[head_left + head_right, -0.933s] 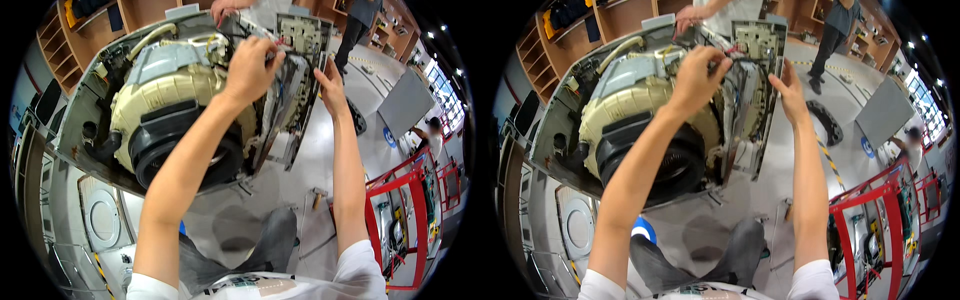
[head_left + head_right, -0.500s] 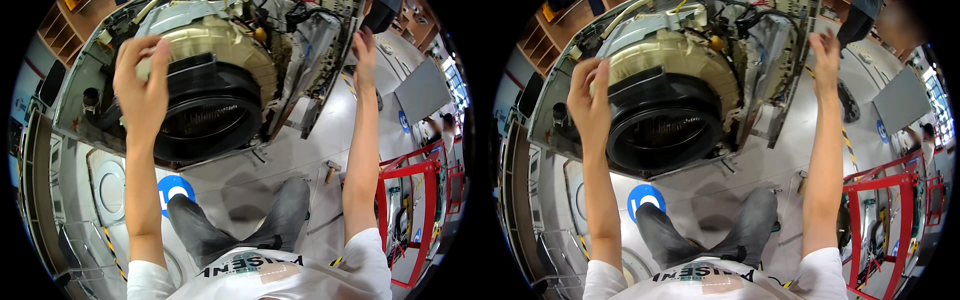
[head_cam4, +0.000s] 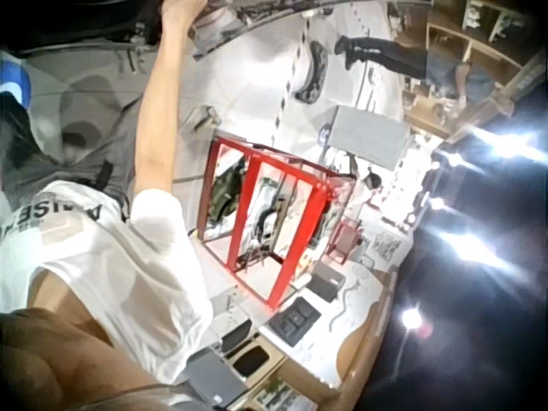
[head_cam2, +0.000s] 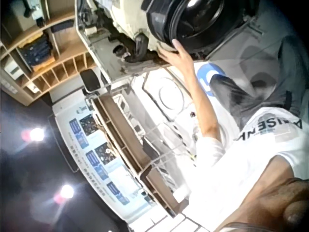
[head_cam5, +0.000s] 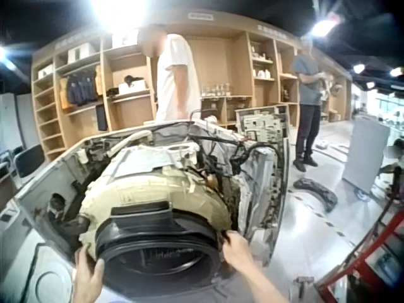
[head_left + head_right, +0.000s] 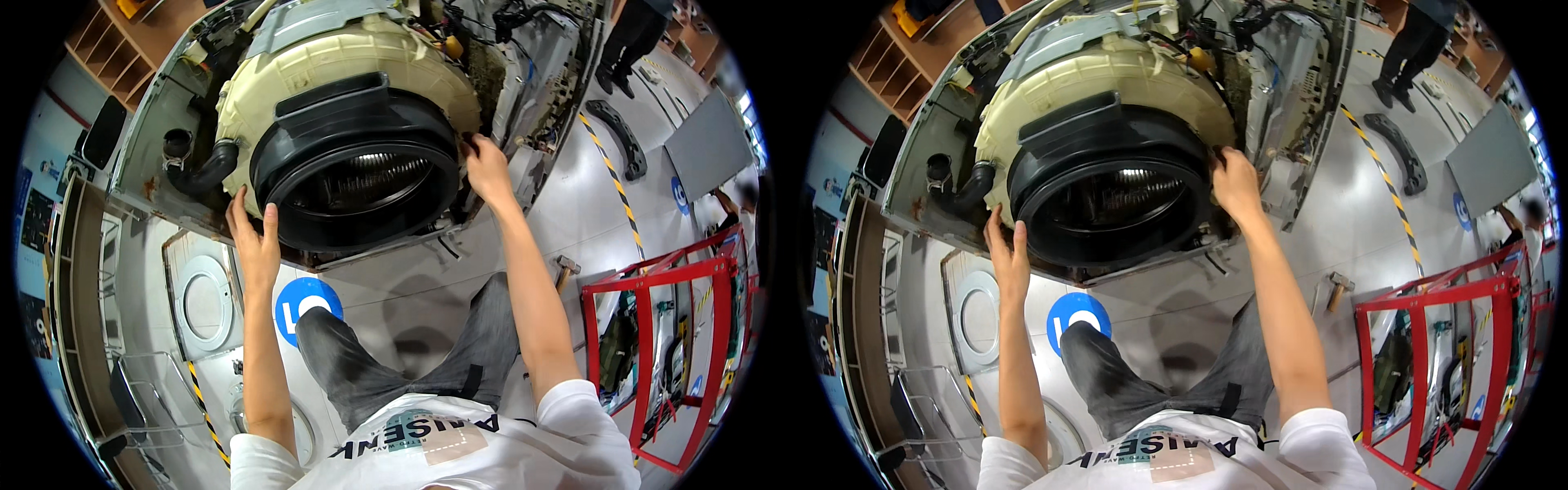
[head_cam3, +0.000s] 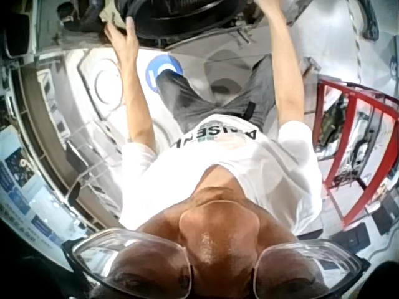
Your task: The person disassembles parts of a washing machine by hand and using a power drill. They remove a metal panel, unscrew components, and detach a control board before manipulating the door seal with pliers.
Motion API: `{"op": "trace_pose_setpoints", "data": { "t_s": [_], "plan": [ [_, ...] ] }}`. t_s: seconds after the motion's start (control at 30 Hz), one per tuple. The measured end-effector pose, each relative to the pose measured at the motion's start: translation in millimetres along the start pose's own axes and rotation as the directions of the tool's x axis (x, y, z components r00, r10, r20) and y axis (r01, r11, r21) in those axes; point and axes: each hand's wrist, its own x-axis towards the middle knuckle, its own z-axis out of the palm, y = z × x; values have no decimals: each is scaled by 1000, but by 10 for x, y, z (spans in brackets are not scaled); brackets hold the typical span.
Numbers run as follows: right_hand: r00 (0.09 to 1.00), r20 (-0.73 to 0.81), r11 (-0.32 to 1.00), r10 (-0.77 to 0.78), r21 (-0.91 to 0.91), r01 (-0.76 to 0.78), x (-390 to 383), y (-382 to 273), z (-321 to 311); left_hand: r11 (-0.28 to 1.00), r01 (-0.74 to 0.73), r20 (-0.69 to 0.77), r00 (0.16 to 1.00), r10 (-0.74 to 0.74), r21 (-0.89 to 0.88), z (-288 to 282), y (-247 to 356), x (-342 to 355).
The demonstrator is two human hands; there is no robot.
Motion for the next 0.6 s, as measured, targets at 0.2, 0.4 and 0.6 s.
{"op": "trace_pose_setpoints", "data": {
  "t_s": [0.2,0.4,0.6],
  "plan": [
    [992,-124,993,-27,109,41,136,287,319,900,-388,-140,898,418,199,139,649,249],
    [963,-249,969,-108,189,157,114,342,387,760,-573,-70,783,618,306,499,1266,721],
    [911,-322,942,-258,125,311,79,362,427,551,-734,55,618,784,398,737,1682,788]
  ]
}}
